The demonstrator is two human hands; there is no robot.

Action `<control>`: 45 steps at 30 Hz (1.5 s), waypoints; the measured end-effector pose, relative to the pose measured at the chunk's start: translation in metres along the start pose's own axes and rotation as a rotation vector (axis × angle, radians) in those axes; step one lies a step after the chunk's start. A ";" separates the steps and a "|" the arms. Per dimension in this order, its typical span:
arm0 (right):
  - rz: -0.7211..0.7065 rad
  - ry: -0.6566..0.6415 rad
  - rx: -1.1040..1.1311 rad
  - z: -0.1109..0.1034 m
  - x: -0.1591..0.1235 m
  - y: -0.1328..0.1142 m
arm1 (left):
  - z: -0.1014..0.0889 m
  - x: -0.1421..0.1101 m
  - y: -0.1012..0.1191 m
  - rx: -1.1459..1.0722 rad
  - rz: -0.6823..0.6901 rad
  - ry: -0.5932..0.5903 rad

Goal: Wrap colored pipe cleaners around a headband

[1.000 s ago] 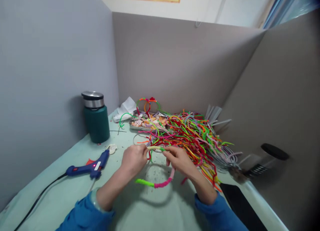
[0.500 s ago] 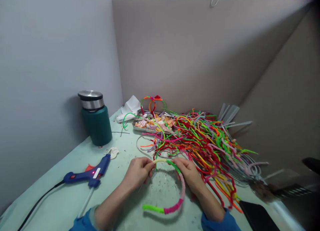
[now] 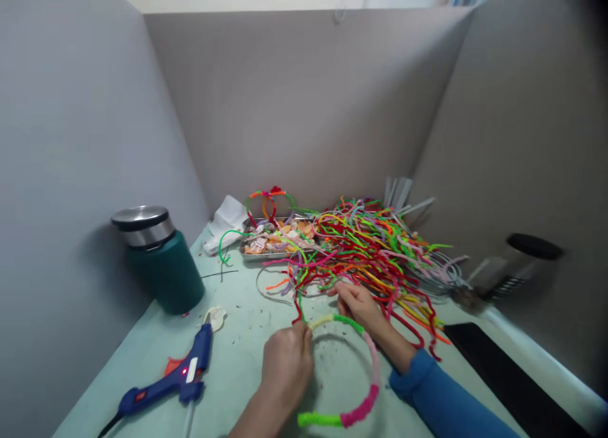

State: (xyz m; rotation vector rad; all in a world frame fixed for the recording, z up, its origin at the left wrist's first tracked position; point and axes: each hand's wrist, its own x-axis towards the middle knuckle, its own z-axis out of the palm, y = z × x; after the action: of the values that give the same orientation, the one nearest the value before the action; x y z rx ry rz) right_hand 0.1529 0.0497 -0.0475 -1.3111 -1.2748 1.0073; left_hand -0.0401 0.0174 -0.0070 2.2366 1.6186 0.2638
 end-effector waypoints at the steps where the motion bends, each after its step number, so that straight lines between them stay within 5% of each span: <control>1: -0.008 0.000 -0.011 0.000 0.000 0.000 | 0.001 0.001 0.000 0.002 0.003 -0.005; 8: -0.182 -0.182 -0.449 -0.001 0.021 -0.012 | 0.004 0.012 -0.005 -0.032 -0.023 0.015; 14: -0.427 -0.231 -0.738 0.013 0.094 -0.069 | 0.006 0.019 -0.008 -0.003 -0.019 0.090; 21: -0.418 -0.339 -0.655 0.097 0.205 -0.093 | 0.008 0.030 -0.017 0.120 0.237 0.094; 25: -0.366 -0.306 -0.679 0.147 0.231 -0.081 | 0.010 0.033 -0.022 0.169 0.284 0.100; 28: -0.318 -0.223 -0.646 0.156 0.236 -0.080 | 0.010 0.033 -0.023 0.119 0.233 0.116; 33: -0.322 -0.057 -0.468 0.116 0.236 -0.107 | 0.009 0.037 -0.025 -0.277 0.056 0.166; 36: -0.295 0.024 -0.340 0.078 0.217 -0.127 | 0.012 0.042 -0.028 -0.552 -0.014 0.089; 40: -0.229 0.057 -0.204 0.027 0.156 -0.125 | 0.014 0.043 -0.029 -0.747 0.013 -0.030; 45: 0.132 -0.173 0.375 -0.015 0.056 -0.077 | 0.007 0.033 -0.025 -0.922 0.095 -0.237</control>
State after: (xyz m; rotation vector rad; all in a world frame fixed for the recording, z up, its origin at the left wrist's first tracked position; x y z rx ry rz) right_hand 0.1608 0.0988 0.0349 -1.0437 -1.0680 1.4029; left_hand -0.0489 0.0541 -0.0257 1.5444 0.9623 0.5982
